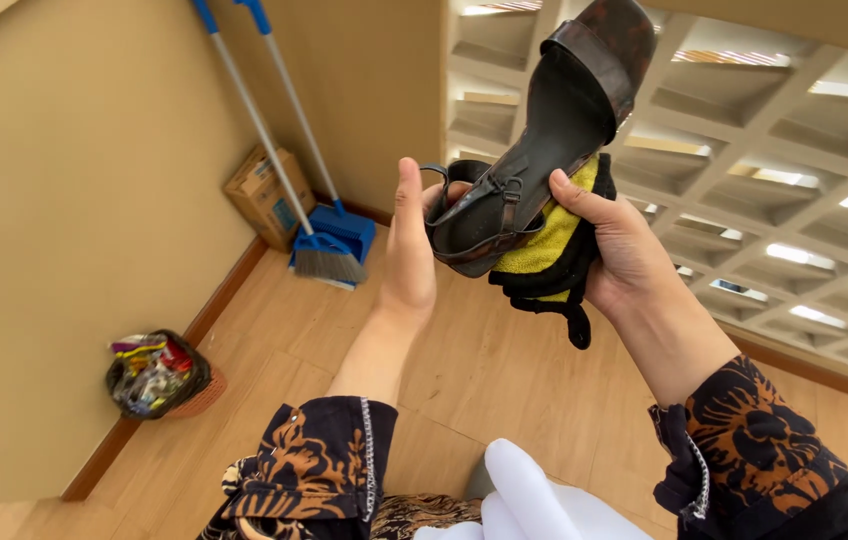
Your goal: Clean several pairs of high-heeled shoes using a cloth.
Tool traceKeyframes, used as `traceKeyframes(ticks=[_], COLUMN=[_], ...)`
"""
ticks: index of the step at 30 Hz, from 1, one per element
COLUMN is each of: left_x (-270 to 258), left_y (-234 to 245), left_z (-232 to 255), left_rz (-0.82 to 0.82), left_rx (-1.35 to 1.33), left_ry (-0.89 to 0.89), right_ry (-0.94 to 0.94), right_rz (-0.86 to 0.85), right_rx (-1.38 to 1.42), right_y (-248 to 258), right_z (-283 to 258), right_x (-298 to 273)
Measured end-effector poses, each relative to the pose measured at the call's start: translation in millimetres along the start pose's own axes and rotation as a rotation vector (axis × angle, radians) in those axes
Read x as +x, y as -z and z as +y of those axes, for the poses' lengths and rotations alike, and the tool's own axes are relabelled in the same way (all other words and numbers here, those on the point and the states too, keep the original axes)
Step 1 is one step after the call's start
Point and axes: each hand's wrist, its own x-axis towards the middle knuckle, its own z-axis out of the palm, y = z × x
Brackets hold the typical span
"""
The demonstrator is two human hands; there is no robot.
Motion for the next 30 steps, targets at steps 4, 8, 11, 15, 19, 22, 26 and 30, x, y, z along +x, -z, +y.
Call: traceKeyframes(ticks=[4, 8, 11, 15, 19, 22, 26, 30], left_x=[-23.0, -34.9, -34.1, -25.7, -23.6, -27.7, -36.9, -37.9], left_y=[22.4, 62.1, 96.5, 129.0, 161.6, 176.6, 184.2, 179.4], left_z=[25.4, 33.4, 30.8, 49.1, 72.5, 89.3, 101.2, 117.5], left_rz=[-0.131, -0.003, 0.101, 0.343, 0.387, 0.359, 0.349, 0.363], left_rx=[0.03, 0.217, 0.087, 0.12, 0.134, 0.056, 0.272, 0.303], left_ry=[-0.192, -0.217, -0.254, -0.379, -0.416, -0.36, -0.451, -0.503], right_ry=[-0.074, -0.109, -0.123, -0.171, -0.07, 0.329, 1.035, 1.172], right_rz=[-0.014, -0.061, -0.094, -0.078, 0.167, 0.281, -0.021, -0.147], right_rx=[-0.011, -0.011, -0.062, -0.095, -0.235, -0.563, -1.334, -1.583], right_y=[-40.5, -72.3, -97.8, -127.2, -127.4, -137.9, -183.4, -222.7], right_z=[23.0, 46.2, 59.6, 68.4, 78.0, 78.1, 79.3, 108.0], right_x=[8.5, 15.2, 13.9, 17.3, 33.1, 34.7, 26.7, 23.1])
